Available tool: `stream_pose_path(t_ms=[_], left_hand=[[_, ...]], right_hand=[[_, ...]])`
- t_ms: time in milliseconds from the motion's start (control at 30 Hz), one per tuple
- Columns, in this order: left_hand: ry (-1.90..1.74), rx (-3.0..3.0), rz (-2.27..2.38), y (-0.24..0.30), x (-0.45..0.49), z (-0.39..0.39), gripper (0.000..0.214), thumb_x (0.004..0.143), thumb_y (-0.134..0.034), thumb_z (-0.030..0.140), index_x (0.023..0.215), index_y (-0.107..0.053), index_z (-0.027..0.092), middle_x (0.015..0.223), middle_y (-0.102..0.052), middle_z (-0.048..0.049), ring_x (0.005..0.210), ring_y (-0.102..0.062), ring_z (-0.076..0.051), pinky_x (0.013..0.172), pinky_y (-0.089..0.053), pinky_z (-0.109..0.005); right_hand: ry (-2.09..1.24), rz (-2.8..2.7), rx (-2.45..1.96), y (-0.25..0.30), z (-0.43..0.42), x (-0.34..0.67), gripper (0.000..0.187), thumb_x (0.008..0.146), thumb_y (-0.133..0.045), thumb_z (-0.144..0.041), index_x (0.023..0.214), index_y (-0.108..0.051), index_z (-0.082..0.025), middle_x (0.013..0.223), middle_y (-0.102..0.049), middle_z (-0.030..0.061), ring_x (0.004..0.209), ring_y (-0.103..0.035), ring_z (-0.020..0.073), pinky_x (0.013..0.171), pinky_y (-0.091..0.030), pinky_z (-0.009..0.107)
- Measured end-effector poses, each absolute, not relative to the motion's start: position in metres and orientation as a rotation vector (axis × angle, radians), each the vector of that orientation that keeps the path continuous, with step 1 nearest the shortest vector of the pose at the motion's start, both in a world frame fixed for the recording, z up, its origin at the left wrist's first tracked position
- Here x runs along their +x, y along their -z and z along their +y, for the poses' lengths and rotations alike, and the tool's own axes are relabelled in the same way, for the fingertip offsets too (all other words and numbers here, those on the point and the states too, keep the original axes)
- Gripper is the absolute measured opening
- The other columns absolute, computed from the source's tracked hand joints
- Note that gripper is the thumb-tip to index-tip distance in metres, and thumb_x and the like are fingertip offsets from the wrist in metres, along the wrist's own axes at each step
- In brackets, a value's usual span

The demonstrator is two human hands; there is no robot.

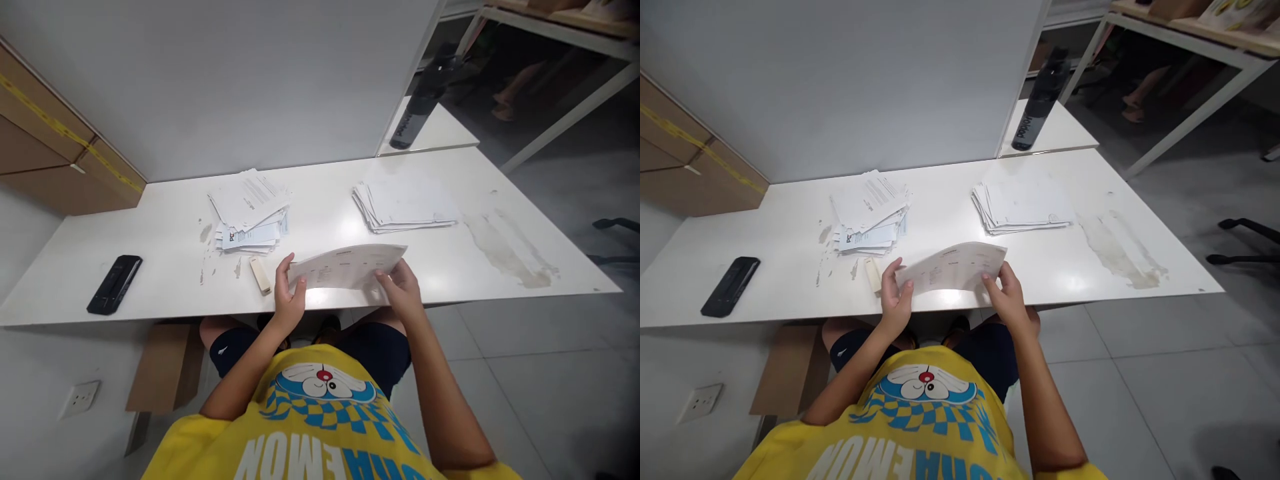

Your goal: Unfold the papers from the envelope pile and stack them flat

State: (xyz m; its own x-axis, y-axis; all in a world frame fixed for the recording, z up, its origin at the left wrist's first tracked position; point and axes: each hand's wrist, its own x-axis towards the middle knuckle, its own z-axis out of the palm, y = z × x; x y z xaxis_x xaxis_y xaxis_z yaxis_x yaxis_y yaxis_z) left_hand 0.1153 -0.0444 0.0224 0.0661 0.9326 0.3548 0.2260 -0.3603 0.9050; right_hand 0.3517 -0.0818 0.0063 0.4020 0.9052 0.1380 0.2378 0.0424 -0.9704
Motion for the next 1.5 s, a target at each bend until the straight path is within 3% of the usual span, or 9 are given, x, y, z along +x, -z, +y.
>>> stream_pose_path(t_ms=[200,400,667,900,1100,1333,1500], left_hand=[[-1.317,1.735,1.158,-0.043,0.103,-0.077,0.042,0.096,-0.045,0.048,0.132,-0.049,0.028,0.106,-0.062,-0.0101,0.102,-0.063,-0.022,0.09,-0.053,-0.036],[-1.468,1.467,1.481,-0.022,0.049,-0.097,0.032,0.094,-0.051,0.042,0.12,-0.055,0.026,0.093,-0.062,-0.0058,0.084,-0.062,-0.018,0.074,-0.053,-0.03],[-1.055,1.826,1.927,0.018,0.018,-0.089,0.035,0.093,-0.049,0.033,0.127,-0.053,0.023,0.125,-0.058,-0.0131,0.122,-0.051,-0.031,0.103,-0.041,-0.052],[-0.95,2.222,1.662,0.008,0.022,-0.077,0.052,0.096,-0.044,0.027,0.147,-0.037,0.021,0.147,-0.048,-0.0138,0.139,-0.041,-0.029,0.11,-0.038,-0.049],[-0.88,2.495,1.568,0.013,0.017,-0.067,0.046,0.094,-0.042,0.017,0.139,-0.051,0.025,0.138,-0.059,-0.0074,0.14,-0.041,-0.03,0.105,-0.041,-0.049],[-1.003,2.499,1.533,0.011,0.024,-0.066,0.048,0.092,-0.048,0.022,0.14,-0.05,0.02,0.137,-0.059,-0.0119,0.142,-0.037,-0.033,0.107,-0.04,-0.051],[-1.081,2.62,1.385,0.002,0.015,-0.054,0.045,0.093,-0.046,0.018,0.137,-0.052,0.017,0.134,-0.062,-0.0122,0.14,-0.042,-0.03,0.106,-0.043,-0.047]], right_hand=[[-0.766,-1.02,-1.561,-0.005,-0.113,0.341,0.038,0.088,-0.052,-0.049,0.113,-0.06,-0.021,0.097,-0.068,0.0082,0.093,-0.062,0.0246,0.08,-0.051,0.035],[-1.161,-1.312,-1.618,-0.011,-0.13,0.333,0.036,0.086,-0.052,-0.052,0.099,-0.066,-0.021,0.087,-0.069,0.0054,0.08,-0.063,0.0231,0.07,-0.05,0.032],[-1.237,-1.469,-1.699,-0.005,-0.105,0.306,0.029,0.085,-0.049,-0.044,0.092,-0.065,-0.02,0.086,-0.069,0.0044,0.081,-0.062,0.0235,0.069,-0.05,0.032],[-1.209,-1.364,-1.751,0.002,-0.092,0.32,0.024,0.079,-0.051,-0.039,0.083,-0.064,-0.02,0.072,-0.063,0.0017,0.074,-0.06,0.0217,0.065,-0.049,0.031],[-1.25,-1.358,-1.736,-0.008,-0.08,0.325,0.02,0.076,-0.05,-0.038,0.078,-0.06,-0.021,0.073,-0.063,0.0015,0.075,-0.059,0.0215,0.064,-0.047,0.03],[-1.13,-1.416,-1.792,-0.013,-0.077,0.314,0.021,0.077,-0.047,-0.037,0.077,-0.059,-0.02,0.075,-0.063,0.0017,0.074,-0.057,0.0207,0.067,-0.045,0.03],[-0.925,-1.331,-1.869,0.001,-0.065,0.375,0.019,0.076,-0.052,-0.037,0.079,-0.062,-0.02,0.073,-0.063,0.0013,0.074,-0.056,0.0206,0.066,-0.044,0.028]])
